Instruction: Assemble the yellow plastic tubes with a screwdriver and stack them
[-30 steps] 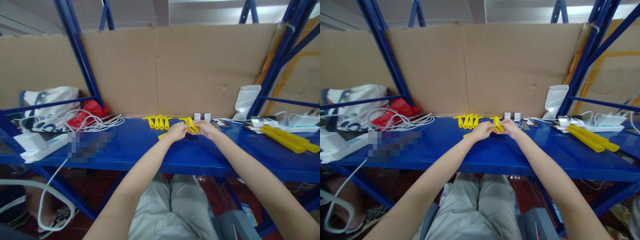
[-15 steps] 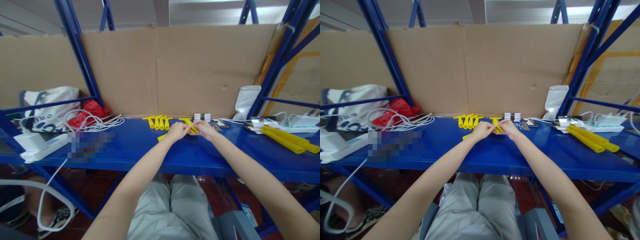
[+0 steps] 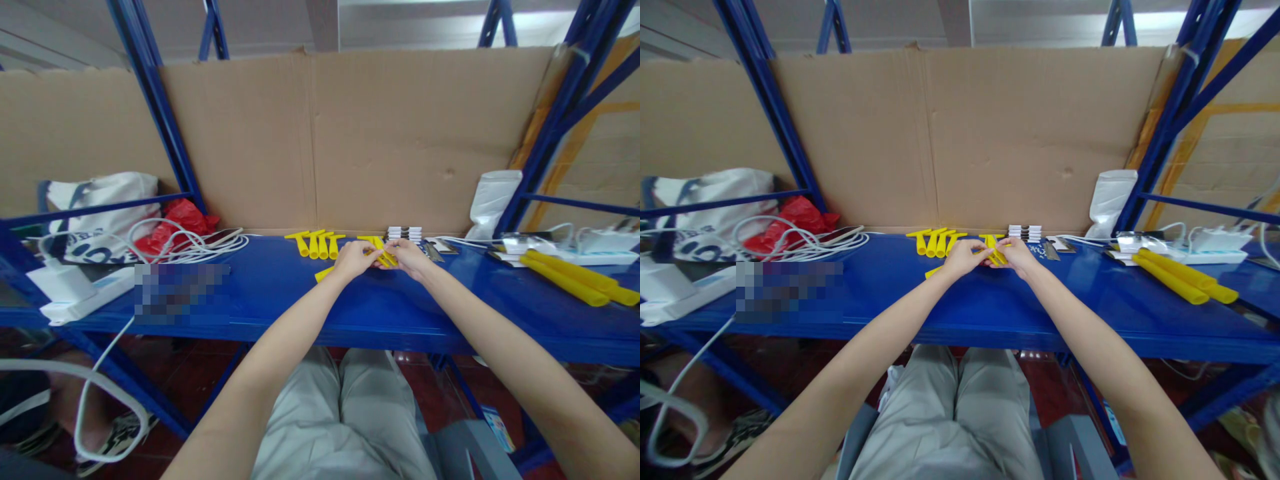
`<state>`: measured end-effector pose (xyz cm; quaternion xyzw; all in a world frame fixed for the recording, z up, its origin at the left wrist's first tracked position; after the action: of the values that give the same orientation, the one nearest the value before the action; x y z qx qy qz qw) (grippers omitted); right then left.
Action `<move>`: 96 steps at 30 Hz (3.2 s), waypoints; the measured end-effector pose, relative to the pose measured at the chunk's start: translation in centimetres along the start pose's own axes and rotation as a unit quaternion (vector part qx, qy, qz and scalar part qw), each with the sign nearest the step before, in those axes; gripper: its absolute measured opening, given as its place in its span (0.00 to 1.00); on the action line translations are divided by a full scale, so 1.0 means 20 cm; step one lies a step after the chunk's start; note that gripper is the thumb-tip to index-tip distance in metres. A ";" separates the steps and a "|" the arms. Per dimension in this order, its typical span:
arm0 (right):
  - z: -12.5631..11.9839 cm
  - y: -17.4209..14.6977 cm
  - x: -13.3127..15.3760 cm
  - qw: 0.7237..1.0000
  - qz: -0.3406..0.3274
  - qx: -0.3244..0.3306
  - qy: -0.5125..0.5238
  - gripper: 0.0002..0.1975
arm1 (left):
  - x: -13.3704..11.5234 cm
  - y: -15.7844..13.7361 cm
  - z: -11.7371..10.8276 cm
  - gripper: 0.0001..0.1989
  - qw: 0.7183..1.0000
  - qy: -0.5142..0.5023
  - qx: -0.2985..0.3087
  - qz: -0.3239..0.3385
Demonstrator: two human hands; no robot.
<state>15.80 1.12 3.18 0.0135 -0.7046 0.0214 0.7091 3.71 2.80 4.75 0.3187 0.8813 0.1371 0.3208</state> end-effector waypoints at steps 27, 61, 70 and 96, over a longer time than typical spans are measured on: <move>-0.02 0.01 0.00 1.000 -0.005 -0.005 -0.013 0.07 | -0.05 -0.02 0.05 0.17 0.980 0.090 0.075 0.161; -0.05 0.01 0.02 0.999 -0.027 0.002 0.034 0.11 | -0.03 0.00 0.02 0.12 0.982 0.141 0.012 0.127; -0.06 0.01 0.00 0.996 0.036 0.082 -0.003 0.10 | -0.01 0.01 0.02 0.12 0.987 0.131 0.005 0.093; -0.05 0.02 0.01 0.998 0.008 0.053 0.014 0.09 | 0.00 0.02 0.02 0.15 0.984 0.162 0.008 0.069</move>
<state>16.78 1.51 3.28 0.0452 -0.6925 0.0649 0.7170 4.20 3.02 4.63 0.3550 0.8984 0.2021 0.1613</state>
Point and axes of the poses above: each hand's wrist, its own y-axis towards the middle knuckle, its own z-axis out of the palm, x = y × z, the point moved 6 cm from there along y, towards the middle knuckle, and after that the axes turned 9 degrees about x, right-handed, at the moved point
